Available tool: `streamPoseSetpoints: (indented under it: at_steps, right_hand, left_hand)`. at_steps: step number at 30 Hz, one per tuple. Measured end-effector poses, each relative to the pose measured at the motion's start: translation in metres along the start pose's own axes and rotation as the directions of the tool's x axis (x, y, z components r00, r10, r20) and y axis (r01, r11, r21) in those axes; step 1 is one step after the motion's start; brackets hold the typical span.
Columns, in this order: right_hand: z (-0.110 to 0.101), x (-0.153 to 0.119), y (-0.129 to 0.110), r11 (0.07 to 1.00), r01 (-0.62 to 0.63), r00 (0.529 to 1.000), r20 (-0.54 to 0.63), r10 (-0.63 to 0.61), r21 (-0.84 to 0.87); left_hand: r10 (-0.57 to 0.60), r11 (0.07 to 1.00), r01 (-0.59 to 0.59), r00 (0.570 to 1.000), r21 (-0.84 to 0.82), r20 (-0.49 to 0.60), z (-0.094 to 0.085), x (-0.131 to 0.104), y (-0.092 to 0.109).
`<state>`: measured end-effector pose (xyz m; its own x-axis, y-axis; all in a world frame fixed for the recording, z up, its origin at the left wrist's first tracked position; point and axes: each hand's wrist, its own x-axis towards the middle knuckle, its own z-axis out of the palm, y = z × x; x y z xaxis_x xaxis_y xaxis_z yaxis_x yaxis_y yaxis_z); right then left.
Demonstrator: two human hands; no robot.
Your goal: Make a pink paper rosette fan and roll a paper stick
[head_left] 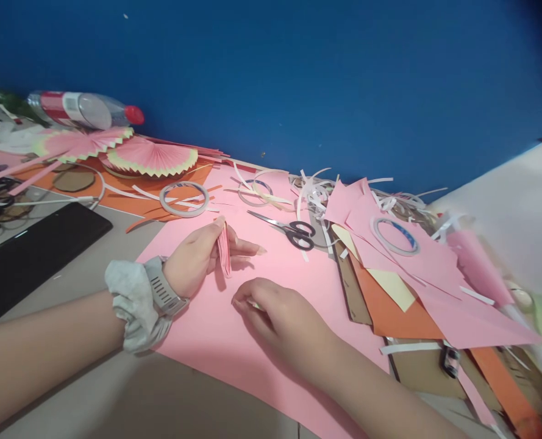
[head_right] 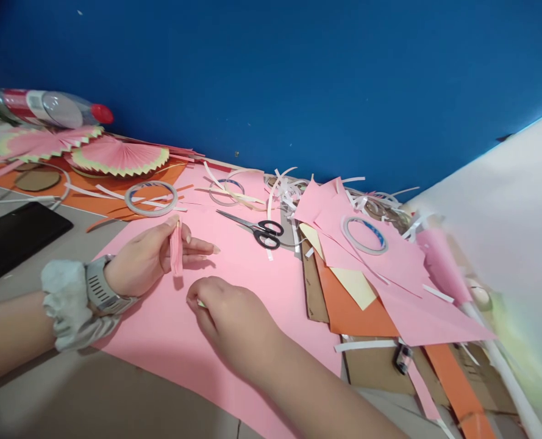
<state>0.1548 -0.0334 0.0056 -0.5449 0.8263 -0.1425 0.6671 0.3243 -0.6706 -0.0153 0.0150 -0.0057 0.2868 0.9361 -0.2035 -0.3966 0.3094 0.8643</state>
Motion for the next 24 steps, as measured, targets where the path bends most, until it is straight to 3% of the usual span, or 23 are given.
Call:
streamPoseSetpoints:
  at_steps: [4,12,20,24]
  right_hand:
    - [0.005,0.0,-0.001,0.988,0.037,0.999,0.035,-0.033,-0.148]
    - [0.01,0.003,-0.007,0.965,-0.005,1.0,0.007,0.007,-0.262]
    - [0.009,0.003,-0.009,0.977,-0.045,0.999,-0.006,0.044,-0.209]
    - [0.001,0.001,-0.011,0.993,-0.074,0.997,-0.002,0.074,-0.092]
  left_hand:
    - [-0.005,1.0,0.005,1.0,-0.004,-0.01,0.001,0.0,0.0]
    - [-0.001,1.0,0.001,1.0,-0.001,-0.018,0.003,0.0,0.0]
    - [-0.016,1.0,0.016,0.999,0.02,-0.028,0.004,-0.001,0.0]
    - [-0.007,1.0,0.008,0.999,0.026,-0.04,0.003,-0.001,0.0]
